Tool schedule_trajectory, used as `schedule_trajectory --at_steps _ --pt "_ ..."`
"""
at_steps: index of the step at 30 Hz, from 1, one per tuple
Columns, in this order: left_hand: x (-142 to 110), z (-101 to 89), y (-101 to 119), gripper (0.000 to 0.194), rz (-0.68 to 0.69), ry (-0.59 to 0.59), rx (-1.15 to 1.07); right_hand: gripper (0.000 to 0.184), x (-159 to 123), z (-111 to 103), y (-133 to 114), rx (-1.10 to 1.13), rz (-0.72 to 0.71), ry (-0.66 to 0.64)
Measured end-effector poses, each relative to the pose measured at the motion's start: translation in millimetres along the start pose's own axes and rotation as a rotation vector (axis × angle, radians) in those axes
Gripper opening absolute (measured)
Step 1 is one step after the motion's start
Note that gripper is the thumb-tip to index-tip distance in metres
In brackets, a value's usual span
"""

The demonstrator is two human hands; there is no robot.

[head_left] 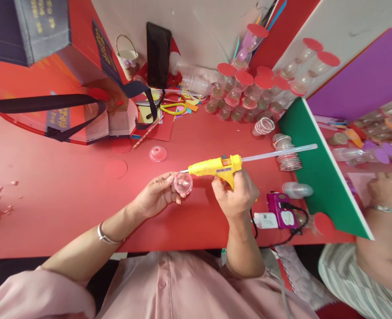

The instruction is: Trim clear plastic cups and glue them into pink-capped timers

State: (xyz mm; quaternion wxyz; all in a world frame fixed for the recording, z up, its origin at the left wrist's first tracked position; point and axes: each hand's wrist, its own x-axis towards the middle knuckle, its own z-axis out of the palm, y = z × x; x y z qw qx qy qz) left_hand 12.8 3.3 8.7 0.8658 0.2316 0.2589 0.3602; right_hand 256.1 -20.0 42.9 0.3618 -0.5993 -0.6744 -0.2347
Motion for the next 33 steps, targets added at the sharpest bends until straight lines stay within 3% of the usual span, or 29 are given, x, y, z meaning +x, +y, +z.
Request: schedule_trajectory --at_steps 33 --pt "-1.2 3.3 5.6 0.041 0.048 0.008 -0.038 0.006 1.1 -2.0 0.8 -0.09 0.027 -0.018"
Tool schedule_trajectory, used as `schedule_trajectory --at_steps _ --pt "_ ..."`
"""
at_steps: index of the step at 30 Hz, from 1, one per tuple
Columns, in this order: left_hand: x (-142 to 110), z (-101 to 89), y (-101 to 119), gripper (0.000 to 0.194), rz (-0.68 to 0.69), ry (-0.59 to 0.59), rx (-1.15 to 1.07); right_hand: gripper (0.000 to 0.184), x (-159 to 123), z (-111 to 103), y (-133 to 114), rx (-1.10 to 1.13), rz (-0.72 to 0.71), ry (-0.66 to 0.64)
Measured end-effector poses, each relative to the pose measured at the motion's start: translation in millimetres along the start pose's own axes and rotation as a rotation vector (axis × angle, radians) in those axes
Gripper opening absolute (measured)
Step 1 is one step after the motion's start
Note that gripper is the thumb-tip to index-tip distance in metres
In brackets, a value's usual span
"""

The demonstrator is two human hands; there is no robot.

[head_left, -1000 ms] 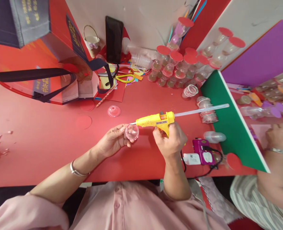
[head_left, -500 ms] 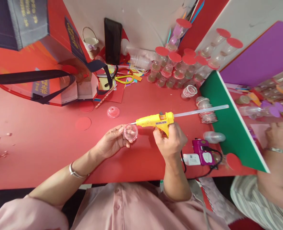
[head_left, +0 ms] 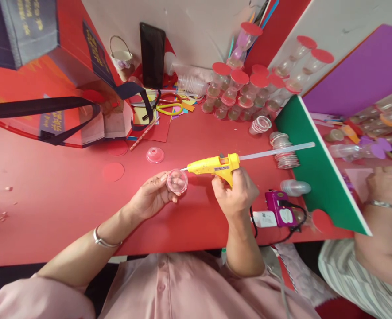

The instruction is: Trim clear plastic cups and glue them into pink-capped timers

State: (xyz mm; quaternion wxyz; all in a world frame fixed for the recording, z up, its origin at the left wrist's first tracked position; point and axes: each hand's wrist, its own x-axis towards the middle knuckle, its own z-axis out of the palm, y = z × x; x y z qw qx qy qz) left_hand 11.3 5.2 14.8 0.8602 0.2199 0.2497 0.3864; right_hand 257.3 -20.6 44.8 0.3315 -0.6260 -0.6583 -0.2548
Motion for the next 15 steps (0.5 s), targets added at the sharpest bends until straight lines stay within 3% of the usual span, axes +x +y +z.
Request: schedule_trajectory --at_steps 15 --pt "-0.2 1.4 2.0 0.041 0.011 0.009 0.016 0.006 -0.2 0.7 1.7 0.02 0.001 0.005"
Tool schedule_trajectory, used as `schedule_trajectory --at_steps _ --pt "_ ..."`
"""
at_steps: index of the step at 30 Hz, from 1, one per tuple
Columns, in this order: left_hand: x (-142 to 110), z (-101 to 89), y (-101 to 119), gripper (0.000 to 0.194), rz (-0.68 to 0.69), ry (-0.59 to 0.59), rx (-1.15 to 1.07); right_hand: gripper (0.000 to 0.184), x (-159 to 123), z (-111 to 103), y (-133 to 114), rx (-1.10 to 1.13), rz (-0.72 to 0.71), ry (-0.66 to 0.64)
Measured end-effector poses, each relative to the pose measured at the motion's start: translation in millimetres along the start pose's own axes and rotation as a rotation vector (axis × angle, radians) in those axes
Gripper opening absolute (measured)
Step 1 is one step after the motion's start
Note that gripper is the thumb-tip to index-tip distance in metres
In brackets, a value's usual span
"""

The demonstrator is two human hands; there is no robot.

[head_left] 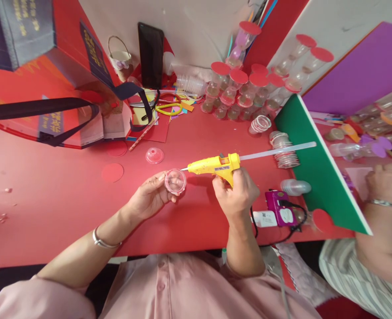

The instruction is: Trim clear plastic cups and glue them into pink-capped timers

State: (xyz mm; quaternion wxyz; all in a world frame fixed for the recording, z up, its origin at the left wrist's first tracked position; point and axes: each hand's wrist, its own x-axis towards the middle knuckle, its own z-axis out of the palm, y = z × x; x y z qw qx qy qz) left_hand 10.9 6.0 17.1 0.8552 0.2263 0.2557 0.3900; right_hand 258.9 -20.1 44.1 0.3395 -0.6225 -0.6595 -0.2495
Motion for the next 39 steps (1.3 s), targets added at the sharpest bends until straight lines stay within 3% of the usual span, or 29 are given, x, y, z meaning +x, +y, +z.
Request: schedule_trajectory --at_steps 17,39 --pt "0.1 -7.2 0.3 0.041 0.038 0.014 -0.017 0.005 3.7 -2.4 -0.6 0.016 -0.022 0.011" --pt "-0.1 -3.1 2.1 0.039 0.028 0.026 -0.018 0.007 1.5 -2.0 0.2 0.019 -0.014 0.012"
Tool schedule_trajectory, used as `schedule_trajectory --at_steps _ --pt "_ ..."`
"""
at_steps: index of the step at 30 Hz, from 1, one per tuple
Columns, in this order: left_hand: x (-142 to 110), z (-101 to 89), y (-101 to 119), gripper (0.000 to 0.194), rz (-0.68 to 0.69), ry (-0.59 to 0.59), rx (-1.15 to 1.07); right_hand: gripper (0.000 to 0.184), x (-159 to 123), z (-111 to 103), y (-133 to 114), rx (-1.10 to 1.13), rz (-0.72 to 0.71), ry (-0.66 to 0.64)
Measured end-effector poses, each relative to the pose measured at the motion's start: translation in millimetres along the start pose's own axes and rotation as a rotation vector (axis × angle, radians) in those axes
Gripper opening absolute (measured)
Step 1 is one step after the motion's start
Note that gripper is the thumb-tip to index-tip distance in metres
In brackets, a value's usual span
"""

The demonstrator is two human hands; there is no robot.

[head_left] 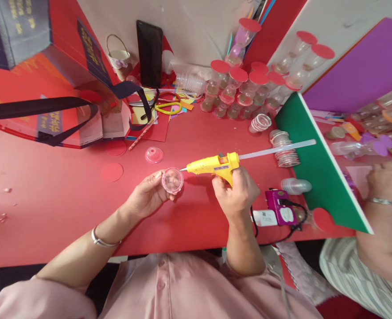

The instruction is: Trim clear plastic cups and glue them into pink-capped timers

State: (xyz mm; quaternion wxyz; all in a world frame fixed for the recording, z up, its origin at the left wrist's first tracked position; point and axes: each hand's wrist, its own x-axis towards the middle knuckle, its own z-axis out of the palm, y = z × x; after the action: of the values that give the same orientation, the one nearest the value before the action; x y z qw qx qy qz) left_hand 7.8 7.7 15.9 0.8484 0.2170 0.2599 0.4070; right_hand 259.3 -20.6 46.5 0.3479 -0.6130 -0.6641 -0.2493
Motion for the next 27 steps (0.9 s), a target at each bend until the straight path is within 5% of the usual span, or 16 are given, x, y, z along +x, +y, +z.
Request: schedule_trajectory --at_steps 27 --pt "1.5 -3.8 6.1 0.039 0.023 0.025 -0.036 0.015 -1.4 -2.2 0.4 -0.018 -0.014 -0.054"
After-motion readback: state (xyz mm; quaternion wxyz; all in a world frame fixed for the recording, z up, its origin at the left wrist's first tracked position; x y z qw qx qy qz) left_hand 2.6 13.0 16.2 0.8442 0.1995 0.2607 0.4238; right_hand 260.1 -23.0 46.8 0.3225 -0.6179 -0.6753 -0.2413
